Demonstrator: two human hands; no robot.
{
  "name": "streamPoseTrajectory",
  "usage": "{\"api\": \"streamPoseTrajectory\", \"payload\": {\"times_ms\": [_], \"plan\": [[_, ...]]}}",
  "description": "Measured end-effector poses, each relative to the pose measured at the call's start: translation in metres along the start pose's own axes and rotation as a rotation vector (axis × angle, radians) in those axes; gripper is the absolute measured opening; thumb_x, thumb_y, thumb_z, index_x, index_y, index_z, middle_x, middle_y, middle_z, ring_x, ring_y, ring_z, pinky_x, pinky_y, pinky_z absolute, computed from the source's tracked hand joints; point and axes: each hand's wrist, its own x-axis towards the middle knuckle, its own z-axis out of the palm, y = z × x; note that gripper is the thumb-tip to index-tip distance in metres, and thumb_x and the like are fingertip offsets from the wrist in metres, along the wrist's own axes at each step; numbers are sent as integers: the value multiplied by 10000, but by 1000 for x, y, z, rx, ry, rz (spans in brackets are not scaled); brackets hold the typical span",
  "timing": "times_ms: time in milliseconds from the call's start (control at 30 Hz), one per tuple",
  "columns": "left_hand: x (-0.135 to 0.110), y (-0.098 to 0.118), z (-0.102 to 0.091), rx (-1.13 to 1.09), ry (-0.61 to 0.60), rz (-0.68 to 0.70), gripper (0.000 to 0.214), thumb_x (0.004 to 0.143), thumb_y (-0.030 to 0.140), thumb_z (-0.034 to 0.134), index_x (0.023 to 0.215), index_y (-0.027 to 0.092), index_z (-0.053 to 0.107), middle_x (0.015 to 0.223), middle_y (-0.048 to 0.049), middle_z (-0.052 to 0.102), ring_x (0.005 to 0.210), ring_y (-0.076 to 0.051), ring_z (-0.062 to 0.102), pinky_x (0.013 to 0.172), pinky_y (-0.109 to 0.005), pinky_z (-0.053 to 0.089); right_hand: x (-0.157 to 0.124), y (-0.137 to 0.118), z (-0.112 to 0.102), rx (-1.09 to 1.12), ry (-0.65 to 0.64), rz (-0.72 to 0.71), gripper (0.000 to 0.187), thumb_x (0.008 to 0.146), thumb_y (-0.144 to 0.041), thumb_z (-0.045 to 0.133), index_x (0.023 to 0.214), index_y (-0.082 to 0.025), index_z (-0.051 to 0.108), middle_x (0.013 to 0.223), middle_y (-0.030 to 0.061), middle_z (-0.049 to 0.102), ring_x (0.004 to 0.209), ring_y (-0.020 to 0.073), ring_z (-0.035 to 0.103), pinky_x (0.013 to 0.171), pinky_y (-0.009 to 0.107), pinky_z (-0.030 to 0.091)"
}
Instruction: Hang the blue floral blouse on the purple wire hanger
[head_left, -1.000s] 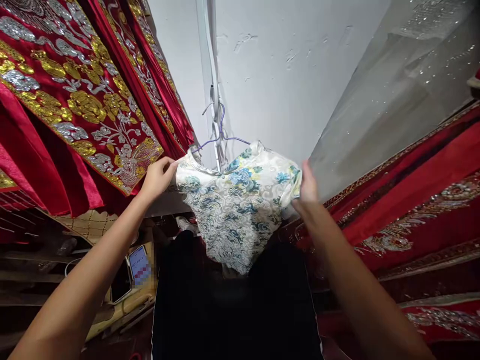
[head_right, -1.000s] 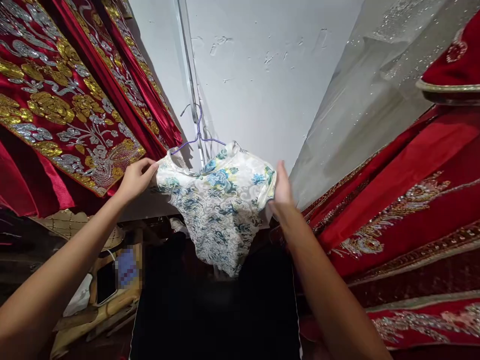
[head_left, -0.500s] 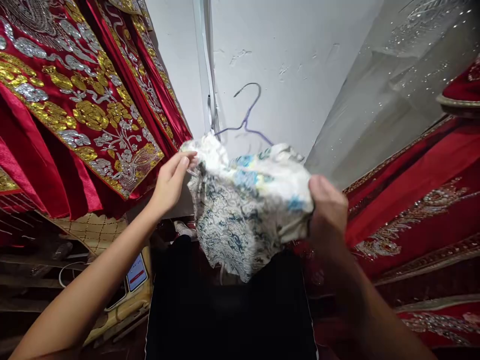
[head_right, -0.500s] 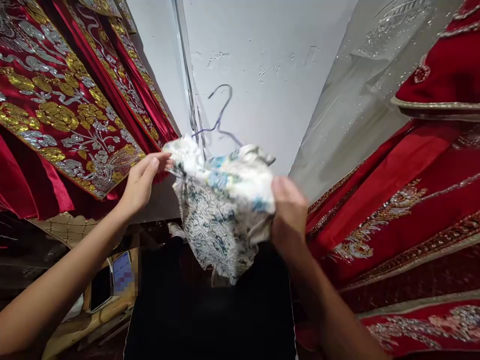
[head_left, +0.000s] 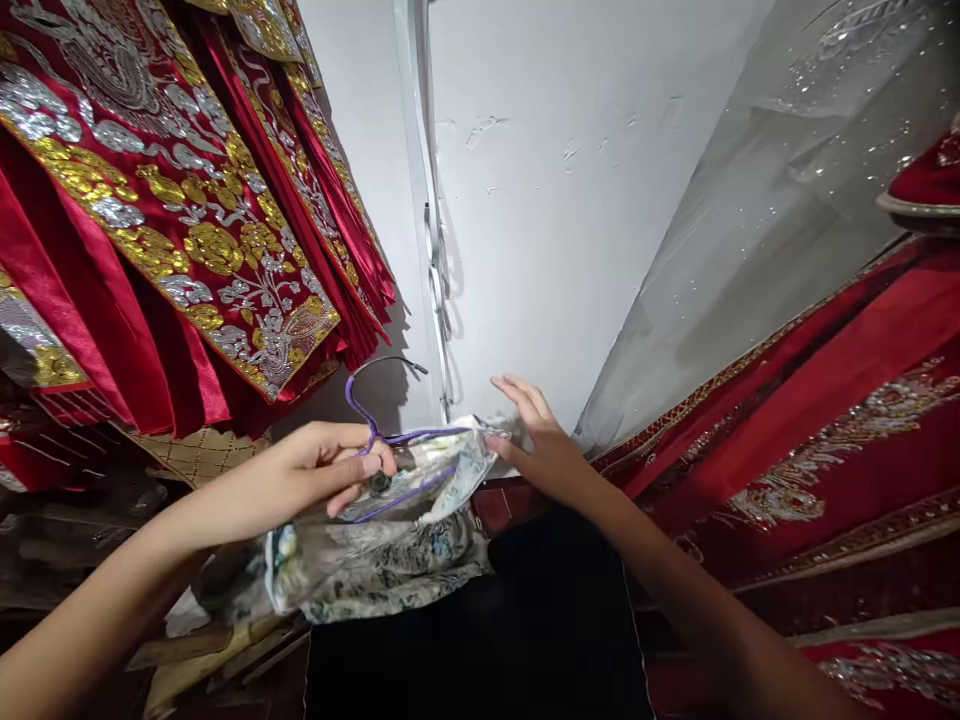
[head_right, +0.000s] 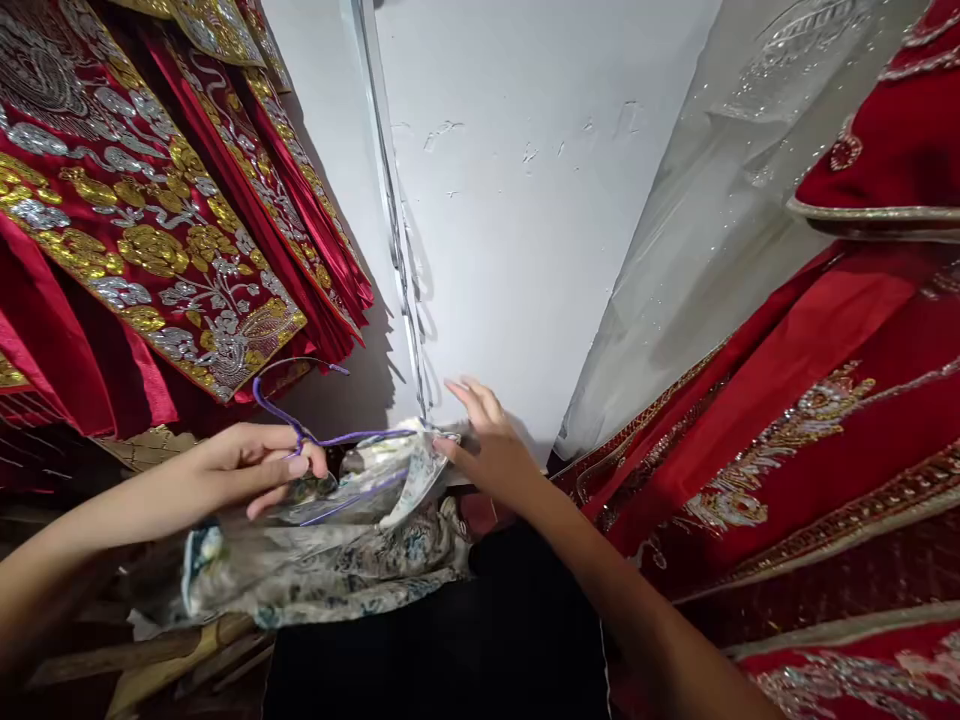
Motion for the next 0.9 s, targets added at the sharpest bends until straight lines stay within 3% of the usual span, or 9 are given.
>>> {"api": "streamPoseTrajectory", "payload": {"times_ms": [67,133,200,300,433,533,633,733,900], "plan": [[-1,1,-15,158,131,87,304,974,439,525,993,178,678,586,28,509,559,-97,460,527,-204,352,9,1,-4,78,-67,36,515,912,-453,586,1389,-266,544,1449,104,498,1293,307,502,1028,435,446],[5,-3,-28,269,312,173,276,957,422,560,899,178,674,618,17,557,593,-109,506,555,-213,383,14,-3,-7,227,-135,85,364,962,-481,493,1115,-219,694,1116,72,676,1023,245,633,851,344,509],[17,-11,-39,327,494,254,239,926,402,613,867,175,659,674,0,618,661,-132,572,619,-230,437,20,-9,-10,382,-150,171,402,957,-520,494,857,-187,696,796,32,663,750,185,624,649,281,483],[40,-25,-48,414,773,397,223,908,370,636,1026,182,663,873,-42,690,818,-180,638,768,-296,501,42,-14,-14,574,-69,244,416,870,-572,621,750,-177,669,670,17,629,596,153,571,520,260,422],[63,-41,-37,644,1155,634,297,918,292,595,1196,189,607,1162,-105,629,1071,-235,584,944,-384,471,94,-9,-24,706,182,184,414,764,-596,725,719,-188,671,636,31,628,619,187,609,540,297,477],[74,-58,-15,733,967,671,267,953,271,515,1193,183,592,1030,-97,642,973,-229,598,900,-373,475,126,2,-34,719,355,137,426,732,-620,734,688,-209,629,607,25,590,662,210,624,570,325,502],[87,-81,10,726,605,429,381,991,327,435,1347,214,510,876,-54,653,802,-215,621,753,-322,473,131,14,-42,655,457,115,446,766,-647,685,676,-225,568,636,31,572,731,224,629,643,357,521],[103,-104,33,657,358,213,476,1005,393,393,1463,263,403,734,-11,618,659,-214,597,603,-281,406,120,24,-45,525,559,96,441,794,-632,671,682,-235,518,678,29,545,810,222,617,737,359,521],[127,-124,65,501,353,239,355,998,427,422,1270,232,539,858,-45,647,730,-224,605,626,-283,399,119,25,-42,444,604,73,481,809,-658,644,675,-247,433,649,0,452,782,196,570,742,328,498]]}}
